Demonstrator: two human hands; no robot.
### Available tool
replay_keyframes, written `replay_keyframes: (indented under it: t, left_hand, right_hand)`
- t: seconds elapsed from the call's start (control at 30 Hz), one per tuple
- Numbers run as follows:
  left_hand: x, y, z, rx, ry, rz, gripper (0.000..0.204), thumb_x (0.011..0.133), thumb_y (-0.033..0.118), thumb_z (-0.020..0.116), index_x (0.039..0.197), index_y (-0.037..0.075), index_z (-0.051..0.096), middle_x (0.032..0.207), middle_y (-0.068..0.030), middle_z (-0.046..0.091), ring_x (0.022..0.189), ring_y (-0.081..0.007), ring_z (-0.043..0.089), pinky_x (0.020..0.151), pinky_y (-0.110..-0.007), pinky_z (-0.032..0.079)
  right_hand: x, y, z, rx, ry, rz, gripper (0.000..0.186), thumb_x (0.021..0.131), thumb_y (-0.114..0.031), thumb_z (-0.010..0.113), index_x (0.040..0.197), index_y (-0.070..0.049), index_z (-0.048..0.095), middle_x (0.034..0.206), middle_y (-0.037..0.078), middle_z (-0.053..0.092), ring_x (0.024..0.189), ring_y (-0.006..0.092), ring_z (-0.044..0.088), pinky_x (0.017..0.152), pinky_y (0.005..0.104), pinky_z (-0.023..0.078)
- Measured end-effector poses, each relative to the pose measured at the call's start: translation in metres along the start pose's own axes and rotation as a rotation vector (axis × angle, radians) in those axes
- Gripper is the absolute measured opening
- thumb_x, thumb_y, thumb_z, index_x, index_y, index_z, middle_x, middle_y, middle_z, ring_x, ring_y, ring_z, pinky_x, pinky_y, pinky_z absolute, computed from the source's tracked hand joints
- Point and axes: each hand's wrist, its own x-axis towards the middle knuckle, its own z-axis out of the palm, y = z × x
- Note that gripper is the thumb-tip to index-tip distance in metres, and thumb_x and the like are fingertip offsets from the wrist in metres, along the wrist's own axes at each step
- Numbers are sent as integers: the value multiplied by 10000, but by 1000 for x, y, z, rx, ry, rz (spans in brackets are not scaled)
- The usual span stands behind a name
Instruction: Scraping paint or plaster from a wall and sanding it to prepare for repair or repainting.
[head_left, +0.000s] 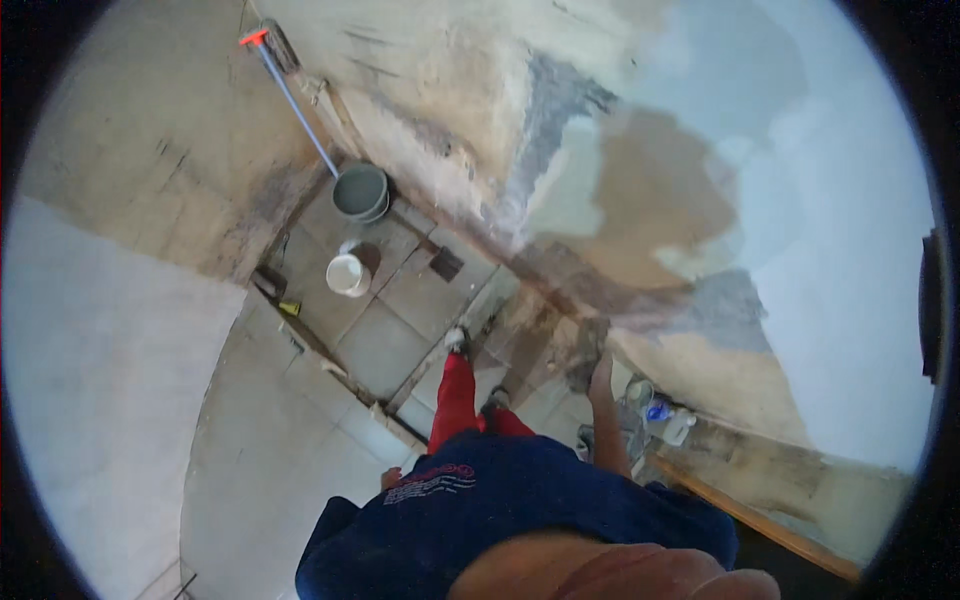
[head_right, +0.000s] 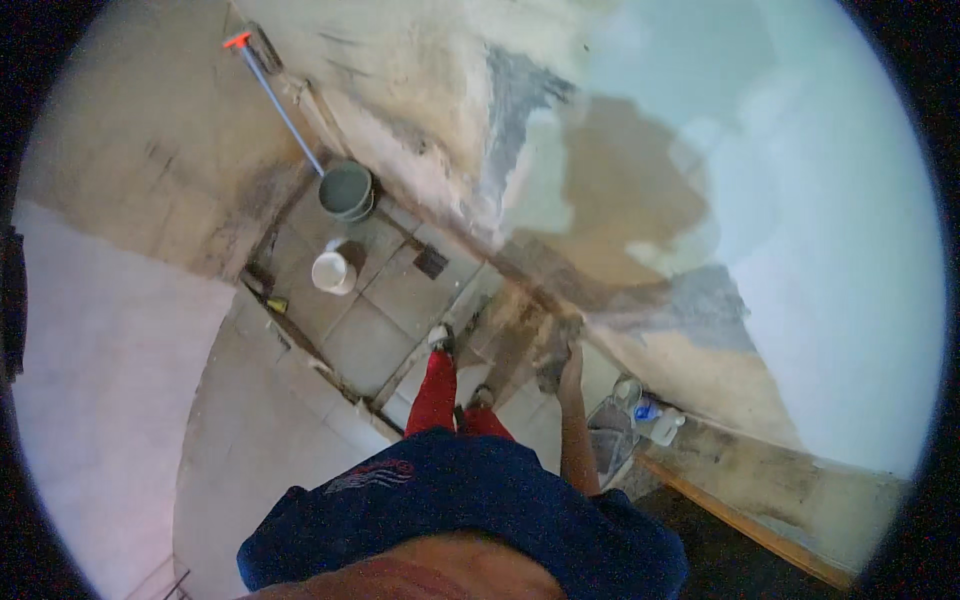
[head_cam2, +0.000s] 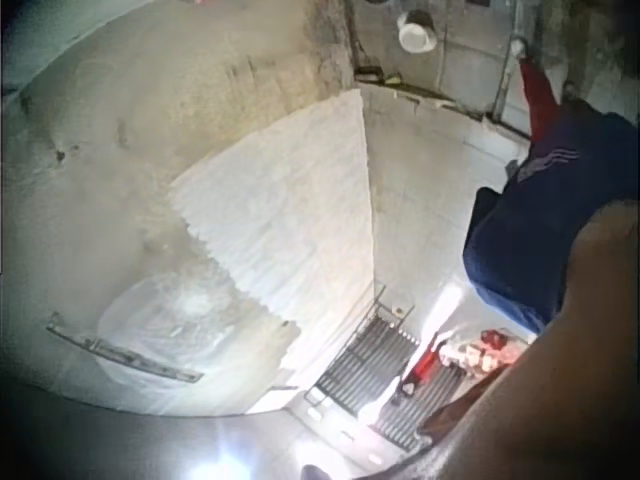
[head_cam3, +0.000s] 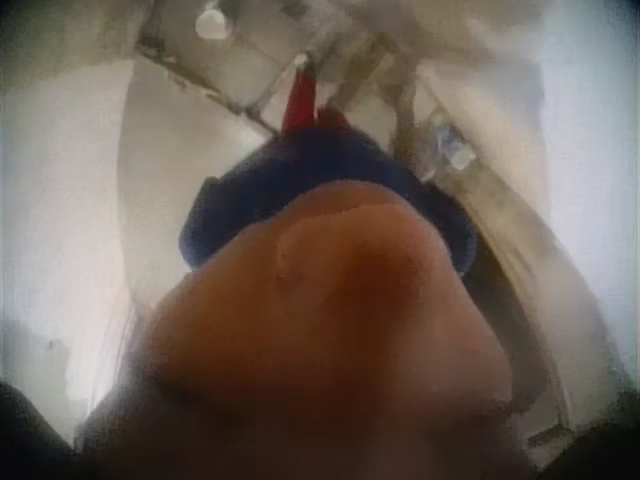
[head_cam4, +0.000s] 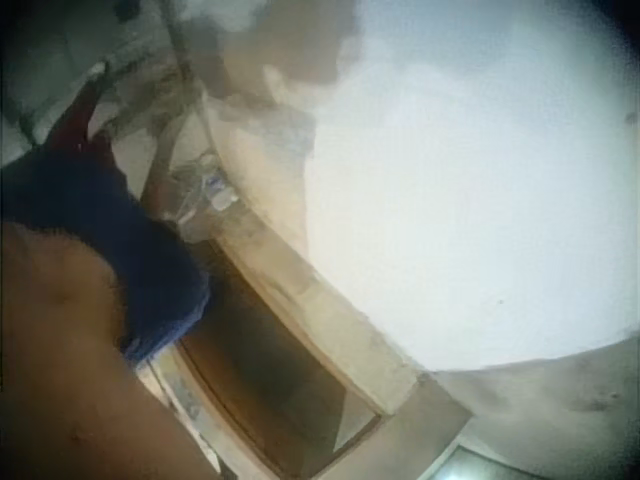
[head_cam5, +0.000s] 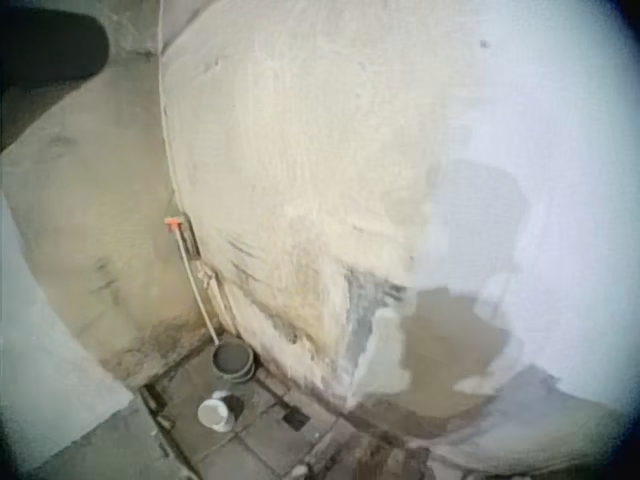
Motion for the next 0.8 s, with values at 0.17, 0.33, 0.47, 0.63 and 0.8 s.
replay_keyframes:
  t: [0.17,0.33,0.47,0.63,0.8]
  left_hand:
    - [-10,-58,-1,212,110,108,344,923,357,489,1020,41,581,981,-145,617,844,-286,620,683,-414,539]
    - [9,0,41,209,106,273,350,951,356,453,996,33,580,1008,-153,623,917,-294,612,728,-402,532]
    - [3,88,64,-166,64,55,350,862,338,576,1028,29,579,911,-96,601,796,-232,632,651,-341,529]
    - [-17,208,89,4,84,446,417,894,375,542,1110,21,582,1104,-113,620,965,-214,627,774,-363,504]
    - [-145,356,253,34,-184,786,506,932,369,504,1284,7,524,1252,-119,579,1095,-205,567,953,-335,420]
  right_hand:
    - [33,-12,7,192,-572,-111,589,944,-423,308,1233,54,498,1144,221,592,915,273,638,748,431,543]
    - [-100,-101,103,465,-829,39,655,958,-452,279,1369,53,354,1246,343,495,948,378,613,751,467,536]
    - [-113,-105,95,439,-973,91,668,960,-479,282,1404,18,315,1263,360,468,970,391,601,768,473,532]
    - [-122,-96,109,470,-1078,194,650,968,-494,283,1422,-28,311,1282,363,445,937,362,618,763,464,535]
    - [-110,-111,98,388,-1062,188,635,983,-499,245,1380,-20,374,1212,300,544,943,332,641,723,414,561]
